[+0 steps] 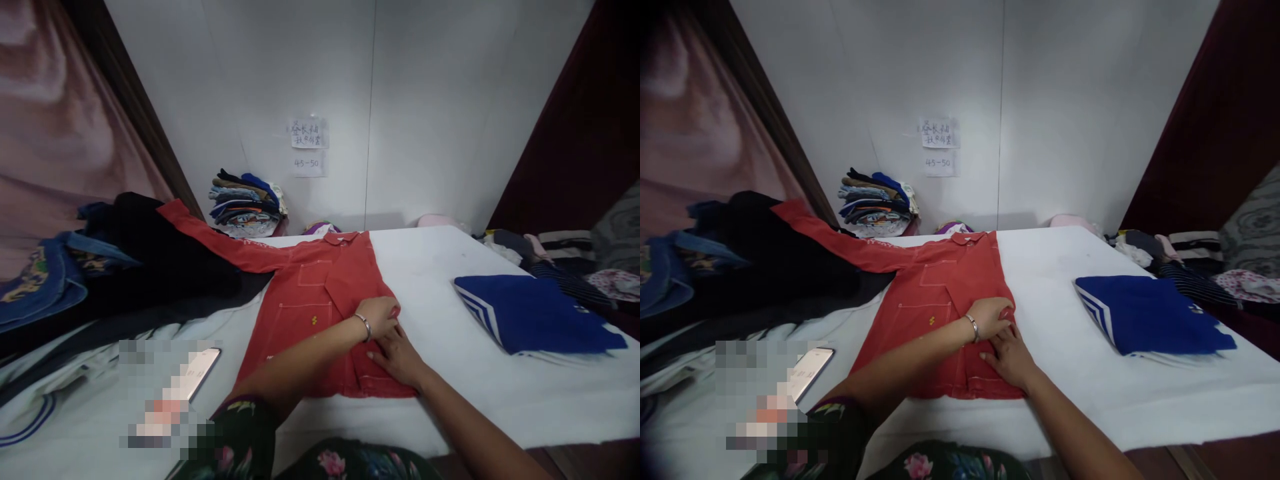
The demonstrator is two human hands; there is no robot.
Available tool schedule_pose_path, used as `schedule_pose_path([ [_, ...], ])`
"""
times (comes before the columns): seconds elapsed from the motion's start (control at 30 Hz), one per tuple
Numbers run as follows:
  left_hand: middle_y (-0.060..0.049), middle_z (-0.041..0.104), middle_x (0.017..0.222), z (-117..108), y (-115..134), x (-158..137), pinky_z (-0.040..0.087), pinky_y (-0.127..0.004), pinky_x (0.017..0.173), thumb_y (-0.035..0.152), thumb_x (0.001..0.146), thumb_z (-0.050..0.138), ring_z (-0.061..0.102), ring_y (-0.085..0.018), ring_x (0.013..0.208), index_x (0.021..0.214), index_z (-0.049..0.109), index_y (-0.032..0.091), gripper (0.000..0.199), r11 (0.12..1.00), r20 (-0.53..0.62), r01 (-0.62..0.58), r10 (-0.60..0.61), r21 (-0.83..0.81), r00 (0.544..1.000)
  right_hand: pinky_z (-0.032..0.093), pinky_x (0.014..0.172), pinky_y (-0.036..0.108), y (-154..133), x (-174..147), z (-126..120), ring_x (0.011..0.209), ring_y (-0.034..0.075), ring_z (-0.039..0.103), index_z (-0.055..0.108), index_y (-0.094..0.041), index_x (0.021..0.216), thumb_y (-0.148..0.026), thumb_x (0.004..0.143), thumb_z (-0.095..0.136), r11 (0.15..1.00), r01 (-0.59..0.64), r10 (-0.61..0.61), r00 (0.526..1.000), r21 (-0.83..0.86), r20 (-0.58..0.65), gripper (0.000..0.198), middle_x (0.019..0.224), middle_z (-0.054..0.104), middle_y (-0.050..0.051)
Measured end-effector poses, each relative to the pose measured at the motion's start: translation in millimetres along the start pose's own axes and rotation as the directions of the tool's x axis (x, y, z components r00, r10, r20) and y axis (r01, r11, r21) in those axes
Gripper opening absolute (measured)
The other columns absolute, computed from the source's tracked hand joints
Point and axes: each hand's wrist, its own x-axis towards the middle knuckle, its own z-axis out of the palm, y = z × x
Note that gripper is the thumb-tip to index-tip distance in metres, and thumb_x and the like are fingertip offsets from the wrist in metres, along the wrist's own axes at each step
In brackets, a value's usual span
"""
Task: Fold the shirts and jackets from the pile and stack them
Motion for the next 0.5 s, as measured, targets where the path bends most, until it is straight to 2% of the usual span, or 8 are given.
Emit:
schedule_pose_path([
  [0.03, -0.004, 0.065, 0.116, -1.4, 0.3, -1.8, 0.047, -0.035, 0.089, 0.032, 0.081, 0.056, 0.061, -0.023, 0.104, 0.116, 0.057, 0.024, 0.036, 1.0, -0.036, -0.002, 0.001, -0.01, 0.999, 0.016, 0.111, 0.053, 0.2, -0.1, 0.5, 0.134, 0.03, 0.034, 0.051, -0.023, 0.134, -0.046, 0.089, 0.05, 1.0, 0.006, -0.006, 1.0, -0.001, -0.01, 0.051, 0.141, 0.049, 0.008],
  [0.1, -0.003, 0.067, 0.112, 3.0, 0.5, -6.2, 0.047, -0.035, 0.088, 0.033, 0.081, 0.058, 0.061, -0.023, 0.102, 0.116, 0.058, 0.025, 0.036, 0.999, -0.068, -0.003, 0.0, -0.043, 0.998, 0.02, 0.11, 0.052, 0.6, -0.1, 1.9, 0.128, 0.03, 0.042, 0.056, -0.023, 0.129, -0.043, 0.089, 0.05, 1.0, 0.011, -0.01, 1.0, 0.01, -0.009, 0.045, 0.133, 0.057, 0.009],
  [0.17, -0.003, 0.068, 0.106, 15.7, -1.3, -10.9, 0.047, -0.033, 0.084, 0.038, 0.078, 0.062, 0.062, -0.022, 0.097, 0.114, 0.059, 0.025, 0.038, 0.993, -0.051, 0.026, -0.032, -0.115, 0.998, 0.027, 0.106, 0.05, 0.7, -0.1, 3.3, 0.117, 0.029, 0.053, 0.064, -0.022, 0.119, -0.038, 0.09, 0.05, 1.0, 0.001, -0.001, 1.0, 0.023, 0.001, 0.037, 0.116, 0.067, 0.009],
  [0.23, -0.002, 0.069, 0.099, 30.3, -5.1, -15.8, 0.048, -0.031, 0.08, 0.044, 0.076, 0.064, 0.062, -0.021, 0.09, 0.113, 0.061, 0.024, 0.042, 0.97, -0.028, 0.08, -0.088, -0.228, 0.996, 0.033, 0.103, 0.047, 0.5, 0.4, 3.6, 0.11, 0.029, 0.057, 0.067, -0.018, 0.113, -0.034, 0.089, 0.049, 0.999, 0.003, -0.003, 1.0, 0.036, -0.004, 0.034, 0.109, 0.07, 0.011],
  [0.33, -0.002, 0.067, 0.091, 43.7, -11.1, -22.9, 0.047, -0.028, 0.075, 0.046, 0.076, 0.064, 0.06, -0.018, 0.084, 0.108, 0.064, 0.022, 0.04, 0.929, -0.068, 0.086, -0.119, -0.361, 0.991, 0.034, 0.101, 0.046, -0.5, 1.9, 1.4, 0.112, 0.028, 0.056, 0.063, -0.015, 0.12, -0.033, 0.09, 0.048, 0.998, 0.031, -0.031, 0.999, 0.045, -0.016, 0.038, 0.119, 0.065, 0.012],
  [0.5, -0.002, 0.066, 0.088, 42.6, -14.5, -34.5, 0.044, -0.027, 0.073, 0.035, 0.08, 0.061, 0.056, -0.018, 0.084, 0.106, 0.066, 0.021, 0.03, 0.921, -0.139, 0.011, -0.071, -0.389, 0.988, 0.026, 0.107, 0.05, -7.5, -3.3, -9.5, 0.119, 0.028, 0.051, 0.061, -0.018, 0.123, -0.031, 0.089, 0.05, 0.999, -0.002, -0.001, 0.998, 0.046, 0.069, 0.039, 0.124, 0.063, 0.012],
])
